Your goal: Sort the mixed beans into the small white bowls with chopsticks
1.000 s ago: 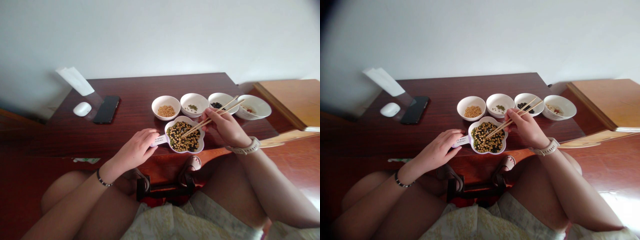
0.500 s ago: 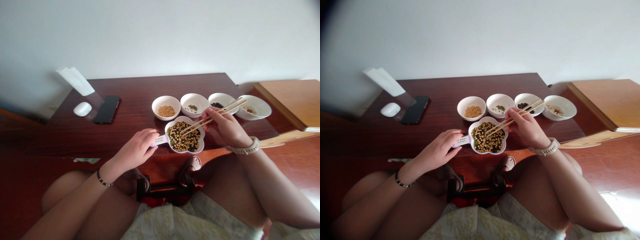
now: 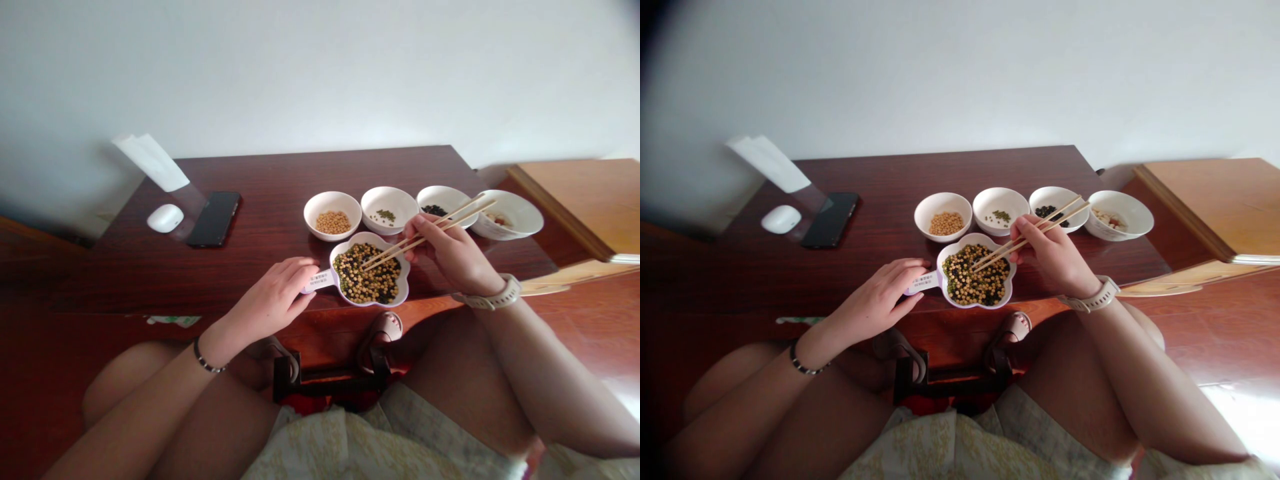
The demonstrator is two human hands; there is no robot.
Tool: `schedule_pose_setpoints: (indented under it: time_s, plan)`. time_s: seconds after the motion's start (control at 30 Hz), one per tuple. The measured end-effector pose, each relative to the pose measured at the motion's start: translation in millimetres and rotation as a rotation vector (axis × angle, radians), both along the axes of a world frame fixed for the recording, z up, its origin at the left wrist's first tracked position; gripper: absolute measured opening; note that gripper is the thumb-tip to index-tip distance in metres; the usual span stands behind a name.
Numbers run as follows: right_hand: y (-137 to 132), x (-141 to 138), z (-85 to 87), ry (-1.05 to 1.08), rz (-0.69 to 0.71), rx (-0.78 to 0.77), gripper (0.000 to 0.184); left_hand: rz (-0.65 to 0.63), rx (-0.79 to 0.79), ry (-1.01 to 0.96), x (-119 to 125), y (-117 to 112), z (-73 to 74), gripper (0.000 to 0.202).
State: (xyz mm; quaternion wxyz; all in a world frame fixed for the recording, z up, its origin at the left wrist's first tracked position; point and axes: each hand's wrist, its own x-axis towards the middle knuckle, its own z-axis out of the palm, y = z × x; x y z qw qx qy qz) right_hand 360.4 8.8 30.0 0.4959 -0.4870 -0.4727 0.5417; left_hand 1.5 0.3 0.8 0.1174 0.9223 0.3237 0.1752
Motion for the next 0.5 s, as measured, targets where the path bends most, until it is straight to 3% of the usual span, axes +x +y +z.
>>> schedule_pose_setpoints:
  time_s: [0.3,0.5]
  plan:
    - [-0.6,-0.1,3.7,0.006,-0.03,0.031,0.039,0.002,0.002,0.003,0.2,-0.2,0.7,0.037]
    - [6.5,12.4,5.2,0.1,-0.182,0.139,0.033,0.005,-0.012,-0.004,0.8,-0.6,1.8,0.036]
